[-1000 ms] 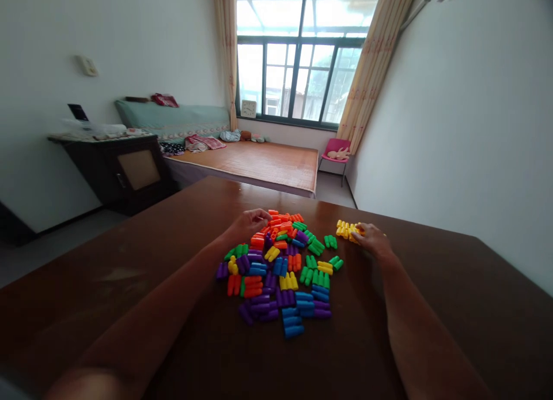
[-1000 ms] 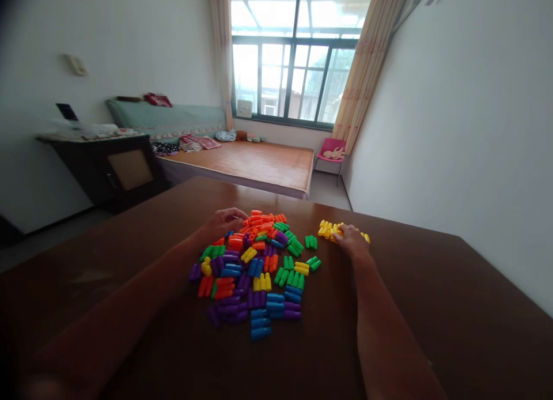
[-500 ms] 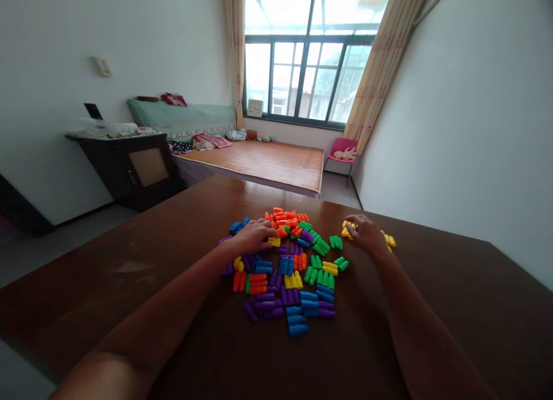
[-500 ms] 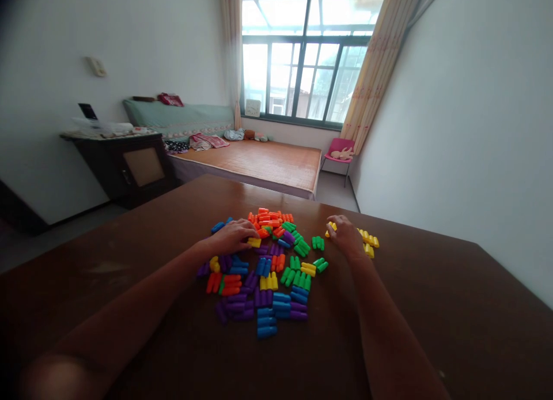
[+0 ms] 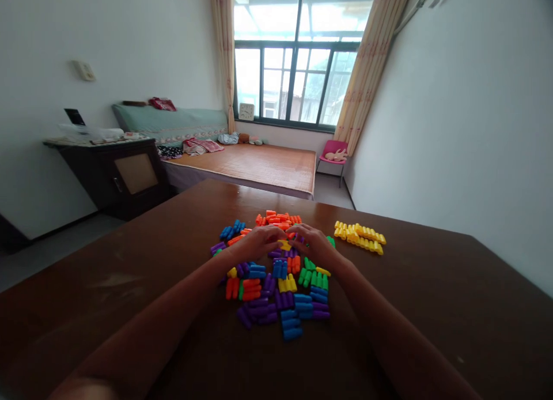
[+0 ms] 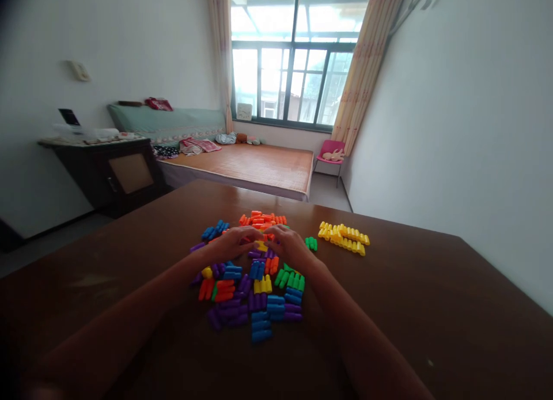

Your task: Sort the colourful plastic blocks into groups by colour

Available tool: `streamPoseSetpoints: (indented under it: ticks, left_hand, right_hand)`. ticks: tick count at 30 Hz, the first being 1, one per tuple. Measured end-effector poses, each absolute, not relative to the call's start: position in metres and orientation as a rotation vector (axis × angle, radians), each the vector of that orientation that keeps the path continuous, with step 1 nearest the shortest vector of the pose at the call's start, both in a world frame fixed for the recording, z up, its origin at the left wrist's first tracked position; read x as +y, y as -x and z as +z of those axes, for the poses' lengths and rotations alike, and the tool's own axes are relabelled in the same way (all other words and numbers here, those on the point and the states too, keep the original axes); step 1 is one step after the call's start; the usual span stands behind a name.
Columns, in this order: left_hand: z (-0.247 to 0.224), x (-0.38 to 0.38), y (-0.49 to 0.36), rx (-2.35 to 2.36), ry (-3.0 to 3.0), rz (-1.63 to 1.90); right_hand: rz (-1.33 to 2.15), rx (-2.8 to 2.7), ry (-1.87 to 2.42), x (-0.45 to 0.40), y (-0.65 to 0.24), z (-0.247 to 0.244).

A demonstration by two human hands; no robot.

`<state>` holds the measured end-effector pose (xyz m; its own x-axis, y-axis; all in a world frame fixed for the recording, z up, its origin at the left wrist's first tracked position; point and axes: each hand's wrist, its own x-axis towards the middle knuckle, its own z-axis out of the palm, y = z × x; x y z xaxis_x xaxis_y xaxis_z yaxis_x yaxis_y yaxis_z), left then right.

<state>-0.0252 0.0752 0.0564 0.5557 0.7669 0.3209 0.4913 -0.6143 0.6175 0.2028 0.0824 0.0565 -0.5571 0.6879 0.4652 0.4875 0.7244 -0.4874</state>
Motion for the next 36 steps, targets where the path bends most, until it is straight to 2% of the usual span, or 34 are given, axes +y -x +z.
streamPoseSetpoints:
  ticks: [7,10,15,21,26,31,36]
  left_hand:
    - [0.055,0.075,0.021,1.034,-2.042,0.927]
    - [0.054,0.077,0.022,1.016,-2.04,0.918]
    - [0.056,0.089,0.04,1.1,-2.001,1.031]
    - [0.058,0.101,0.056,1.156,-1.964,1.074]
    - [0.052,0.1,0.052,1.152,-2.048,1.041]
    - [0.048,0.099,0.052,1.14,-2.083,1.029]
    - [0.048,0.1,0.052,1.14,-2.09,1.015]
  right_hand:
    - [0.699,-2.22,0.876,0.075,-0.191,0.052]
    - [0.721,-2.192,0.933,0.081,-0.195,0.051]
    - [0.603,-2.045,1.3,0.115,-0.263,0.058]
    - [0.174,-1.792,1.97,0.14,-0.384,0.05]
    - [0.11,-1.773,2.062,0.146,-0.409,0.024]
    - [0.101,-1.78,2.206,0.153,-0.402,0.02]
    - [-0.053,-1.876,2.004,0.152,-0.391,0.023]
